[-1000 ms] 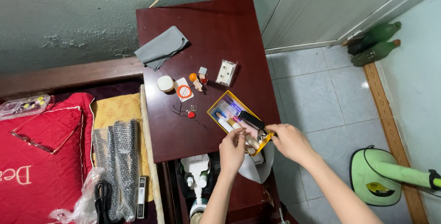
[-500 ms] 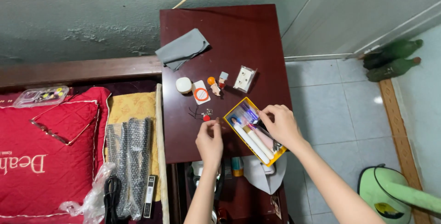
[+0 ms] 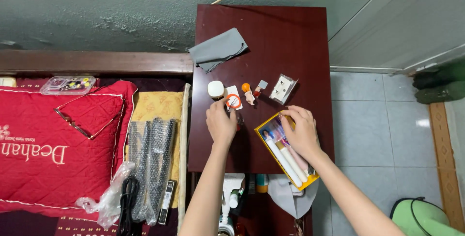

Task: Unboxing small items from a yellow box and placing them on a table

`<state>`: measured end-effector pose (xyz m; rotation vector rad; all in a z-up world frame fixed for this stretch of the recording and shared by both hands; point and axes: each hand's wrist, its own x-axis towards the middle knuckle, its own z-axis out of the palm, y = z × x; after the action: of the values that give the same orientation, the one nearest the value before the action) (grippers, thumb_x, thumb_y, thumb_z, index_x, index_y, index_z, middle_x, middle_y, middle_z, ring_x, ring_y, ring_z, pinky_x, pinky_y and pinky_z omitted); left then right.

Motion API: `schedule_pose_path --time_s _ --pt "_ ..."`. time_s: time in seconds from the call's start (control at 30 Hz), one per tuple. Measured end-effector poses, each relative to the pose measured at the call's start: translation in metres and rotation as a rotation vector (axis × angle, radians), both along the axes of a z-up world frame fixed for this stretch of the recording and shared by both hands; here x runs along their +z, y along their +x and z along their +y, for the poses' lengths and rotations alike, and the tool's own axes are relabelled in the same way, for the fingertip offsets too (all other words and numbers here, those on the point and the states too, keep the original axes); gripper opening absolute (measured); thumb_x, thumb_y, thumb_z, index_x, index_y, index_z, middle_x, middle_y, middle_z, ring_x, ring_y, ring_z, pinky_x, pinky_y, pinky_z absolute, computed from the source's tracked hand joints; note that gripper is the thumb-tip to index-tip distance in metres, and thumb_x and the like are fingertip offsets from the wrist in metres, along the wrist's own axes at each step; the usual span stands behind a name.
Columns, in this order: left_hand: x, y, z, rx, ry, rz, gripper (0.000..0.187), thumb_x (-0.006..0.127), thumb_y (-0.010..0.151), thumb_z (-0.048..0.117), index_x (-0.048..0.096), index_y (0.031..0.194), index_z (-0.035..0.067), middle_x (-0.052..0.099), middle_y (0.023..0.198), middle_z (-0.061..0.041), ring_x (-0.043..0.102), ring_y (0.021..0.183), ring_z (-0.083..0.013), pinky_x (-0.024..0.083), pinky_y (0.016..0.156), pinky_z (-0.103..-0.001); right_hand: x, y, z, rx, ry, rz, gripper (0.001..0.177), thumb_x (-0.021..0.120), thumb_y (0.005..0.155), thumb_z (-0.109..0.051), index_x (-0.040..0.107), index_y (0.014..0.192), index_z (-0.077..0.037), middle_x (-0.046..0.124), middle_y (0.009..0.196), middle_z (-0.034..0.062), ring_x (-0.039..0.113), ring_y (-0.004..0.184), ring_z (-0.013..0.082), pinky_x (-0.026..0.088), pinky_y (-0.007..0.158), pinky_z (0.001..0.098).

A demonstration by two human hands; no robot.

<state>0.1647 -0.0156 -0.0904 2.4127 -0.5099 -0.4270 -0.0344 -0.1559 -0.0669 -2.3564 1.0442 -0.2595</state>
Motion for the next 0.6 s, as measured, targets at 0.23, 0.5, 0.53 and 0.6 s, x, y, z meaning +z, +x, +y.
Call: schedule_pose_path --time_s 0.23,0.5,0.53,0.6 --pt "-0.03 0.0 -0.009 -0.121 0.176 -0.14 0.042 0.082 0.079 0.023 0.063 0.117 0.019 0.054 0.113 -0.006 0.056 0.108 -0.0321 0.052 0.086 -0.042 -0.008 -0.007 -0.002 -0.006 0.027 -0.024 0.019 0.064 0.098 -0.026 0.075 0.113 -0.021 0.066 0.131 0.008 0.058 0.125 0.0345 0.047 0.101 0.0489" --pt "-0.038 -0.003 -0.008 -0.09 0.094 -0.109 0.023 0.077 0.082 0.02 0.058 0.093 0.015 0.053 0.112 -0.008 0.056 0.108 -0.0335 0.051 0.086 -0.043 -0.008 -0.01 -0.005 -0.018 0.063 -0.072 0.018 0.066 0.096 -0.024 0.076 0.11 -0.02 0.068 0.128 0.0084 0.061 0.123 0.0339 0.048 0.104 0.0469" --pt "-0.037 -0.004 -0.007 -0.091 0.094 -0.108 0.023 0.077 0.082 0.02 0.058 0.093 0.015 0.053 0.112 -0.008 0.056 0.108 -0.0335 0.051 0.086 -0.043 -0.007 -0.01 -0.005 -0.019 0.063 -0.071 0.018 0.066 0.096 -0.024 0.076 0.11 -0.02 0.068 0.128 0.0084 0.061 0.123 0.0339 0.048 0.104 0.0469" --pt "-0.036 -0.004 -0.005 -0.061 0.071 -0.076 0.02 0.076 0.084 0.023 0.059 0.093 0.016 0.057 0.105 -0.005 0.057 0.105 -0.0299 0.05 0.087 -0.042 -0.004 -0.01 -0.006 -0.024 0.079 -0.088 0.018 0.067 0.096 -0.023 0.076 0.111 -0.019 0.068 0.128 0.0087 0.061 0.123 0.034 0.048 0.105 0.0471"
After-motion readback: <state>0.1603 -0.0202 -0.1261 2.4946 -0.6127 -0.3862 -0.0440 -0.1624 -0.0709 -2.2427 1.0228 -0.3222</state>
